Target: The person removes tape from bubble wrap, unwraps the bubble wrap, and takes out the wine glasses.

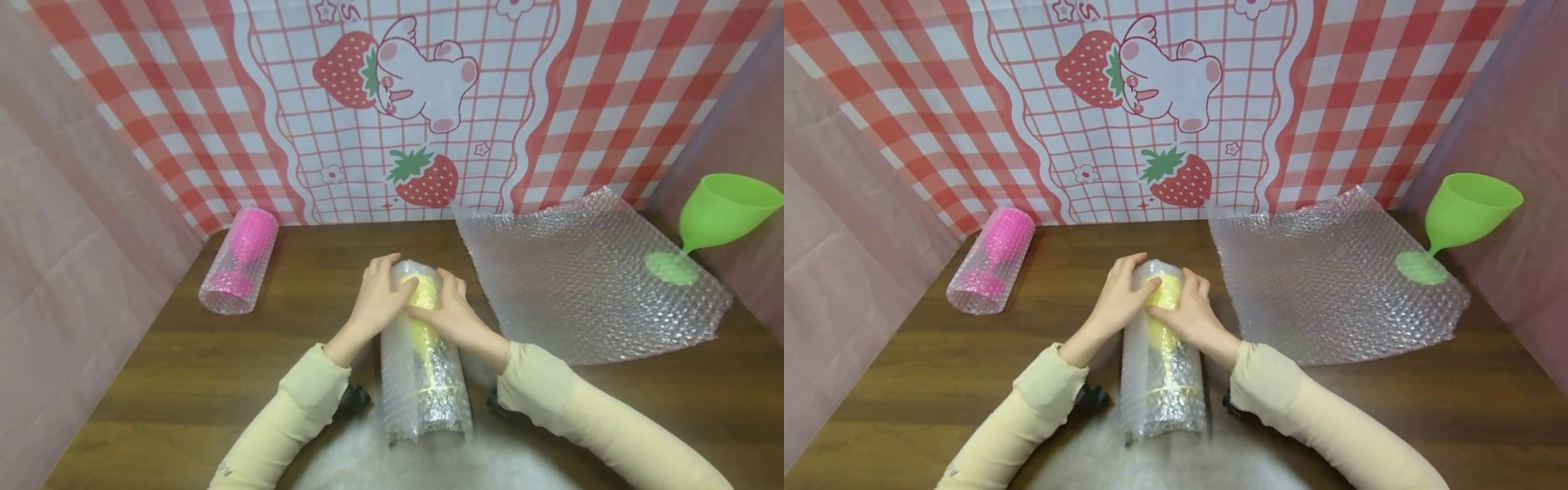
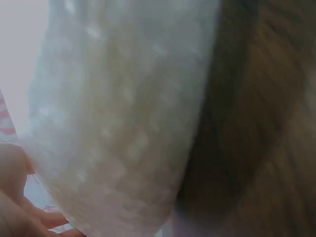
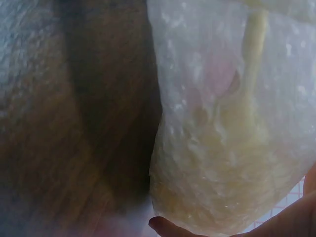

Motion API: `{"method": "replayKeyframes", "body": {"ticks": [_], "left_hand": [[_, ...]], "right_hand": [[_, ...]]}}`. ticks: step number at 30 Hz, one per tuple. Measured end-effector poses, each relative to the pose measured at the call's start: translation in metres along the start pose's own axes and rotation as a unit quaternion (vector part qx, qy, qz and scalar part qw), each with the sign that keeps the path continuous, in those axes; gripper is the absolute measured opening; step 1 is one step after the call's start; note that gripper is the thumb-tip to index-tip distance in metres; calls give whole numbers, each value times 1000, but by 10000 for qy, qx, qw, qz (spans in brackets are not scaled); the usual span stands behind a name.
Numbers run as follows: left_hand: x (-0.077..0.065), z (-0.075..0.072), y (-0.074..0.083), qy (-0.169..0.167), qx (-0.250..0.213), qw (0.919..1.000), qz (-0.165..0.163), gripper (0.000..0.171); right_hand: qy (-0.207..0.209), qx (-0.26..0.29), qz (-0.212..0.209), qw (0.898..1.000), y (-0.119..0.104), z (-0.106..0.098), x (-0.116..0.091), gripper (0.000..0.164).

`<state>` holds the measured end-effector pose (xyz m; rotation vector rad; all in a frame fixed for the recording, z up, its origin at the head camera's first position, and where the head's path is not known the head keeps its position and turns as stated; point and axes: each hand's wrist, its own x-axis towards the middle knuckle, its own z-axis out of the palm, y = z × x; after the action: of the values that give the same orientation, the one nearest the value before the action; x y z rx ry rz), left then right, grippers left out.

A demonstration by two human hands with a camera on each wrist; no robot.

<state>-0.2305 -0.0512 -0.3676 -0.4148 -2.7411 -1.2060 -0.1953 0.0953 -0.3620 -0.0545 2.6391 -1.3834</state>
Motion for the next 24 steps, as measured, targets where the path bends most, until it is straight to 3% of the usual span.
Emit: {"method": "replayKeyframes", "body": {"ticks": [9, 24], "left_hand": [[2, -7, -7, 241, -142, 9996, 96, 33], [2, -19, -15, 677, -266, 9973, -111, 25]], "right_hand": [[0, 197, 24, 9998, 2, 0, -1, 92], [124, 906, 165, 9957, 4, 4, -3, 83]]}}
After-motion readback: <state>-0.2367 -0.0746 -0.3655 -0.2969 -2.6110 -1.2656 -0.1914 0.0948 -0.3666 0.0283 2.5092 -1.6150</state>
